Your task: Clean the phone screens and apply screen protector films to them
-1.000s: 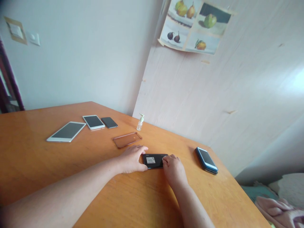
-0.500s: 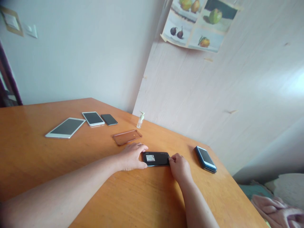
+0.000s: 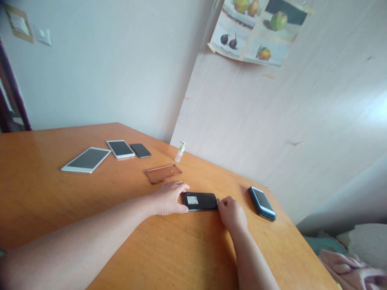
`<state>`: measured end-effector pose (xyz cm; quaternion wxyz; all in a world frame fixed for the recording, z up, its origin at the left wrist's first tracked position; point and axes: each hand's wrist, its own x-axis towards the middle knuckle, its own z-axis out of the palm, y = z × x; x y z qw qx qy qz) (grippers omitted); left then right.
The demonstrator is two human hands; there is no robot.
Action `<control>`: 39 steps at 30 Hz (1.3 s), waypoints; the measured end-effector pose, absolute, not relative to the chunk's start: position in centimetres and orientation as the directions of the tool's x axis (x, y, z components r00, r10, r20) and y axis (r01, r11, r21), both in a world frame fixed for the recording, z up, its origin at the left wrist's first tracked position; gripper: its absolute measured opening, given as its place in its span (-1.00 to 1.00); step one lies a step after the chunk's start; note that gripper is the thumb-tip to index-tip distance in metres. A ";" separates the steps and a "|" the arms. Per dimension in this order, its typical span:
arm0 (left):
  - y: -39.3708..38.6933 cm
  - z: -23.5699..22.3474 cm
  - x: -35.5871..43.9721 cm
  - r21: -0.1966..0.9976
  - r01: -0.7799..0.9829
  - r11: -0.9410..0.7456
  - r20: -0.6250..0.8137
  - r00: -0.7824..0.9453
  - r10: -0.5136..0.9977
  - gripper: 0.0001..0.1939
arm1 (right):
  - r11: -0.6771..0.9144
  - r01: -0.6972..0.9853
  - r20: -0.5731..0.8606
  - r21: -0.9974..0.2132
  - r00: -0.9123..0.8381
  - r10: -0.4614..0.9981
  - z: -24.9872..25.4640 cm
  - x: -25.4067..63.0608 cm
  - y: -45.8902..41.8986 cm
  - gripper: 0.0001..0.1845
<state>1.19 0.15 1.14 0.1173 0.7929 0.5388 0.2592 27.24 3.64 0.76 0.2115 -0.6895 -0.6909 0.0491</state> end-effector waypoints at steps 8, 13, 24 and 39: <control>0.2 1.0 1.3 0.454 0.805 -0.382 0.294 0.270 0.917 -0.40 | 0.397 0.812 0.271 -0.428 -0.304 0.913 0.8 20.9 0.2 -0.76; 0.2 1.1 1.3 0.451 0.800 -0.395 0.289 0.287 0.913 -0.40 | 0.291 0.867 0.293 -0.405 -0.178 0.939 0.8 22.8 1.6 -0.75; 0.3 1.0 1.2 0.445 0.800 -0.402 0.296 0.292 0.909 -0.42 | 0.491 0.757 0.340 -0.432 -0.368 0.865 0.9 20.3 0.0 -0.88; 0.3 1.0 1.3 0.435 0.804 -0.406 0.305 0.293 0.906 -0.39 | 0.444 0.820 0.372 -0.361 -0.310 0.875 0.5 21.7 1.1 -0.85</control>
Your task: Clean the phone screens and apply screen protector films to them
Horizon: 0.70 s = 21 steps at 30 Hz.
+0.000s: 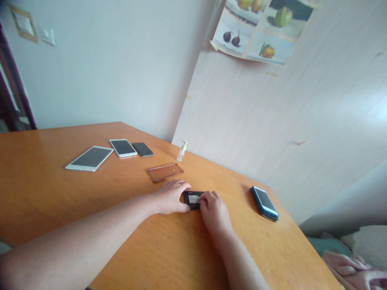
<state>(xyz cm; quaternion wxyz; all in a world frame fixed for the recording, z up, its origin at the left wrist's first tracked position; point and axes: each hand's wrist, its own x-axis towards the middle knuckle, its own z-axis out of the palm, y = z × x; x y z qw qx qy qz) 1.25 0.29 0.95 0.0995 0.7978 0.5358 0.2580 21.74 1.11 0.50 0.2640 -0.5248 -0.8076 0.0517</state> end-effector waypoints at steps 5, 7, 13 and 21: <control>0.2 1.1 1.2 0.433 0.804 -0.409 0.304 0.297 0.905 -0.42 | 0.562 0.766 0.365 -0.314 -0.449 0.816 1.0 20.8 0.5 -0.75; 0.2 1.1 1.2 0.434 0.801 -0.413 0.306 0.300 0.903 -0.41 | 0.450 0.849 0.334 -0.278 -0.353 0.874 1.2 22.2 1.3 -0.74; 0.2 1.0 1.2 0.436 0.803 -0.406 0.300 0.295 0.907 -0.38 | 0.231 0.955 0.248 -0.188 -0.182 0.952 1.3 24.0 2.0 -0.64; 0.3 1.0 1.2 0.422 0.812 -0.404 0.300 0.295 0.907 -0.47 | 0.521 0.815 0.101 -0.254 -0.513 0.852 1.3 20.5 -0.3 -0.54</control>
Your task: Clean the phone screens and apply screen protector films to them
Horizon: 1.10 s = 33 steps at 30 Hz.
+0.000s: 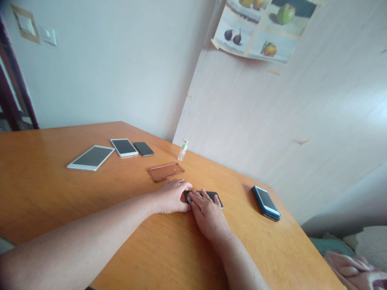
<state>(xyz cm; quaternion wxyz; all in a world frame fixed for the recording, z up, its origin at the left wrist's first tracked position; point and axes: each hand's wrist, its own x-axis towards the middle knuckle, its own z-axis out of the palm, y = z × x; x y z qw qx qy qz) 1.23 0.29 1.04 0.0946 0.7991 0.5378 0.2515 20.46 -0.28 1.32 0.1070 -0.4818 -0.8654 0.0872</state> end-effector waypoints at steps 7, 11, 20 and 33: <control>0.3 0.9 1.3 0.434 0.809 -0.396 0.307 0.280 0.909 -0.35 | 0.272 0.940 0.038 -0.207 -0.271 0.962 1.3 22.7 0.8 -0.47; 0.3 0.8 1.2 0.453 0.800 -0.393 0.304 0.276 0.912 -0.35 | 0.461 0.827 -0.012 -0.322 -0.491 0.871 1.7 20.1 -0.9 -0.43; 0.2 0.9 1.4 0.501 0.789 -0.355 0.258 0.255 0.932 -0.17 | 0.127 0.986 -0.030 -0.112 -0.131 0.991 1.0 22.9 2.3 -0.41; 0.1 1.2 1.2 0.473 0.788 -0.394 0.281 0.290 0.915 -0.29 | 0.379 0.890 0.076 -0.255 -0.372 0.925 1.4 21.6 0.4 -0.54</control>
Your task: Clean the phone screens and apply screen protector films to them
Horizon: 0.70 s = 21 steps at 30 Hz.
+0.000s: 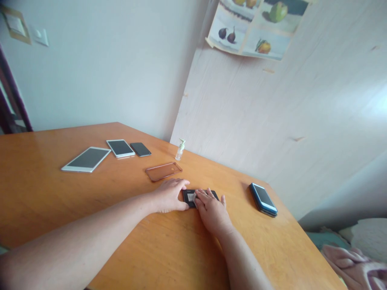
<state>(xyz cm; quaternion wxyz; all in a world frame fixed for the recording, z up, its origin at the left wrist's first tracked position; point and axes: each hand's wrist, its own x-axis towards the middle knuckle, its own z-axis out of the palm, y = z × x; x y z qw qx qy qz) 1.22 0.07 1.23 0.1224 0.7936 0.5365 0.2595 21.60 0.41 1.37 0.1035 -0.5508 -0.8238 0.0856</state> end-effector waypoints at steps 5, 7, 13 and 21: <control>0.2 1.2 1.1 0.461 0.791 -0.402 0.281 0.299 0.912 -0.32 | 0.101 0.951 0.174 -0.293 -0.051 0.983 1.5 25.3 2.8 -0.64; 0.2 1.2 1.0 0.451 0.792 -0.412 0.288 0.308 0.907 -0.36 | 0.041 0.929 0.216 -0.367 0.042 0.976 1.7 26.0 3.1 -0.66; 0.1 1.6 0.7 0.436 0.773 -0.461 0.294 0.362 0.885 -0.52 | 0.145 0.564 0.185 -0.813 0.014 0.983 1.1 24.3 2.5 -0.63; 0.0 1.9 0.4 0.405 0.784 -0.472 0.290 0.379 0.879 -0.59 | 0.150 0.846 0.238 -0.511 -0.028 0.971 0.4 24.8 3.5 -0.63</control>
